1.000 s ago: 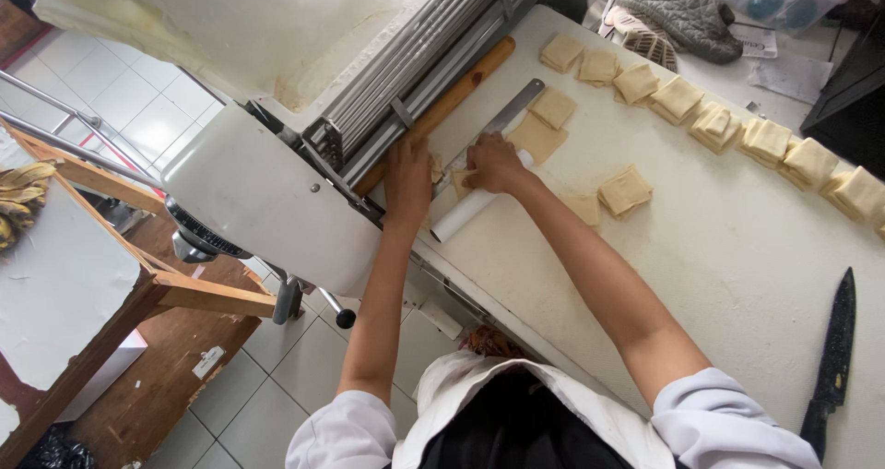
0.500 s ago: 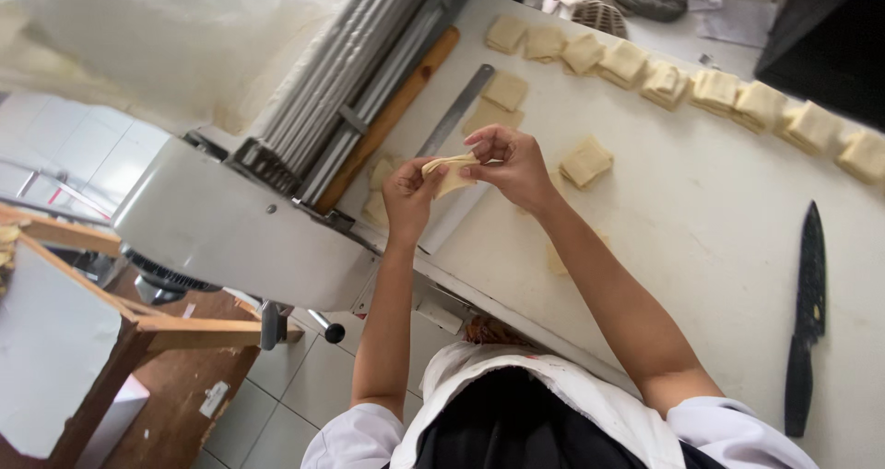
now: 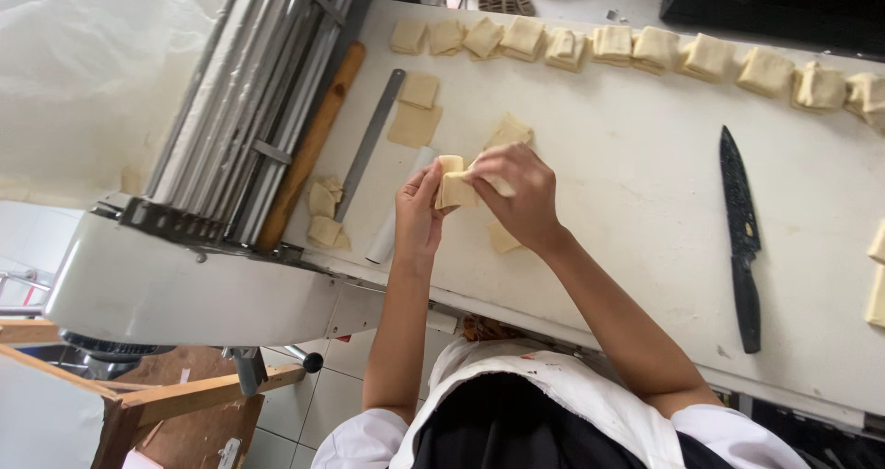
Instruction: The person sprinkles flour from a plastic bag onto a workspace, rolls a piece of dough with a small rolling pin, and uses a knife to cut the dough into strips and squares.
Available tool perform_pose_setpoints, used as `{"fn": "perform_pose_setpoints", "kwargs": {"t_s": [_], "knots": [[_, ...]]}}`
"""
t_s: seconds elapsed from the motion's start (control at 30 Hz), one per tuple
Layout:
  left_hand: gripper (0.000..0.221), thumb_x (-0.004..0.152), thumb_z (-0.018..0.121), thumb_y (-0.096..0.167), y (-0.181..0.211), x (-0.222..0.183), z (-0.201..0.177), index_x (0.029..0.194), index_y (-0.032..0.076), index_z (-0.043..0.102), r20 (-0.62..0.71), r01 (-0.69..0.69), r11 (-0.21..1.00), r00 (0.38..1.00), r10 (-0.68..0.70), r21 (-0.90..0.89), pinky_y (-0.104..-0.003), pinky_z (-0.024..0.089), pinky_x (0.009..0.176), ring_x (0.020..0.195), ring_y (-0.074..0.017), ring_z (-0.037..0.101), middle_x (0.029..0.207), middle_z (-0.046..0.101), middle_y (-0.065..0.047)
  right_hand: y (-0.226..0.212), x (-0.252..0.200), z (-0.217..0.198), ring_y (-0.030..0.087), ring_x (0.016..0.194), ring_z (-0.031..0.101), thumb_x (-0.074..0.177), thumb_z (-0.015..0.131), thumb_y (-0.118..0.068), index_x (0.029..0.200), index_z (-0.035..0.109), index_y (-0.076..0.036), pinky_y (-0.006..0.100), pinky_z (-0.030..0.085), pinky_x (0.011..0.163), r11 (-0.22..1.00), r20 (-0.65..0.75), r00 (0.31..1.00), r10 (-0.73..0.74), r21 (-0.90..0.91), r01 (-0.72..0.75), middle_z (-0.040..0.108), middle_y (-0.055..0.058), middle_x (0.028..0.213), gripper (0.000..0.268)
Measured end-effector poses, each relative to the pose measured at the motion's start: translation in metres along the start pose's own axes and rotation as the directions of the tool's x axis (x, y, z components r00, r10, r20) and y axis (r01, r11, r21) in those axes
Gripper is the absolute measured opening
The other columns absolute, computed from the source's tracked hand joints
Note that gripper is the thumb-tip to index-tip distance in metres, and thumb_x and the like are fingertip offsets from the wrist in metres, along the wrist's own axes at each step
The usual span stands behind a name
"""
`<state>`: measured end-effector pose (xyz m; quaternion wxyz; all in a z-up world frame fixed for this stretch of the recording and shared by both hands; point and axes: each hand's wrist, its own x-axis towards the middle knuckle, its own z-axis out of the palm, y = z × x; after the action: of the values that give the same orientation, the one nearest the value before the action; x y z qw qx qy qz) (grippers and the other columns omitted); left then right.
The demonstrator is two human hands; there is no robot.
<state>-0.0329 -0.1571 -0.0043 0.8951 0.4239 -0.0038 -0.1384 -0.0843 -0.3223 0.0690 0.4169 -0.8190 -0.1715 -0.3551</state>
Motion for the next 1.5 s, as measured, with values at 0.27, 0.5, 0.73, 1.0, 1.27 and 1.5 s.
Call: {"fn": "perform_pose_setpoints", "kwargs": {"t_s": [0.27,0.5,0.73,1.0,1.27,1.5], "knots": [[0.037,0.105,0.052,0.026,-0.022,-0.003,0.049,0.111,-0.008,0.065,0.009,0.051,0.997,0.999,-0.052,0.052,-0.039,0.067,0.08,0.087,-0.0258,0.079,0.1,0.075,-0.023,0.0,-0.055,-0.058,0.015,0.101,0.075,0.1,0.071,-0.007,0.111,0.062,-0.005,0.031,0.066,0.09,0.878,0.003,0.959,0.284,0.401,-0.261,0.073,0.006,0.109,0.014],[0.033,0.106,0.056,0.021,-0.057,-0.015,0.096,0.126,-0.005,0.06,0.169,0.139,0.983,0.973,-0.159,0.123,-0.031,0.06,0.082,0.099,-0.0192,0.072,0.111,0.074,-0.015,0.019,-0.053,-0.094,0.009,0.09,0.07,0.091,0.078,-0.009,0.121,0.061,-0.006,0.025,0.062,0.075,0.678,-0.017,0.764,0.645,0.474,-0.562,0.068,0.003,0.101,0.035],[0.03,0.098,0.068,0.01,-0.117,-0.021,0.123,0.123,-0.005,0.064,0.206,0.169,0.953,0.953,-0.223,0.252,-0.025,0.054,0.078,0.091,-0.009,0.07,0.106,0.076,-0.008,0.048,-0.086,-0.137,0.014,0.094,0.064,0.082,0.086,-0.019,0.122,0.068,-0.014,0.027,0.056,0.067,0.781,-0.075,0.806,0.588,-0.207,-0.589,0.067,0.003,0.104,0.044],[0.026,0.099,0.069,0.011,-0.173,-0.025,0.117,0.119,-0.005,0.065,0.179,0.248,0.934,0.938,-0.298,0.258,-0.029,0.058,0.08,0.086,-0.0116,0.07,0.095,0.074,-0.008,0.168,-0.198,-0.349,0.041,0.135,0.047,0.099,0.072,-0.027,0.144,0.056,0.001,0.055,0.037,0.11,0.056,-0.557,0.655,0.511,-0.739,-0.672,0.054,0.027,0.143,0.056],[0.031,0.104,0.055,0.021,-0.185,-0.029,0.136,0.128,0.002,0.058,0.223,0.349,0.93,0.903,-0.367,0.12,-0.032,0.061,0.086,0.099,-0.0134,0.072,0.112,0.069,-0.01,0.196,-0.265,-0.382,0.037,0.131,0.059,0.097,0.075,-0.014,0.121,0.062,-0.002,0.046,0.045,0.117,0.023,-0.607,0.565,0.559,-0.67,-0.742,0.065,0.021,0.129,0.03],[0.034,0.106,0.051,0.022,-0.19,-0.036,0.153,0.13,-0.001,0.059,0.286,0.426,0.903,0.86,-0.424,0.057,-0.033,0.059,0.089,0.099,-0.0149,0.07,0.113,0.07,-0.011,0.121,-0.179,-0.306,0.013,0.085,0.07,0.091,0.077,-0.006,0.118,0.064,-0.001,0.027,0.059,0.077,0.647,-0.471,0.553,0.687,0.048,-0.761,0.071,0.006,0.095,0.03]]}}
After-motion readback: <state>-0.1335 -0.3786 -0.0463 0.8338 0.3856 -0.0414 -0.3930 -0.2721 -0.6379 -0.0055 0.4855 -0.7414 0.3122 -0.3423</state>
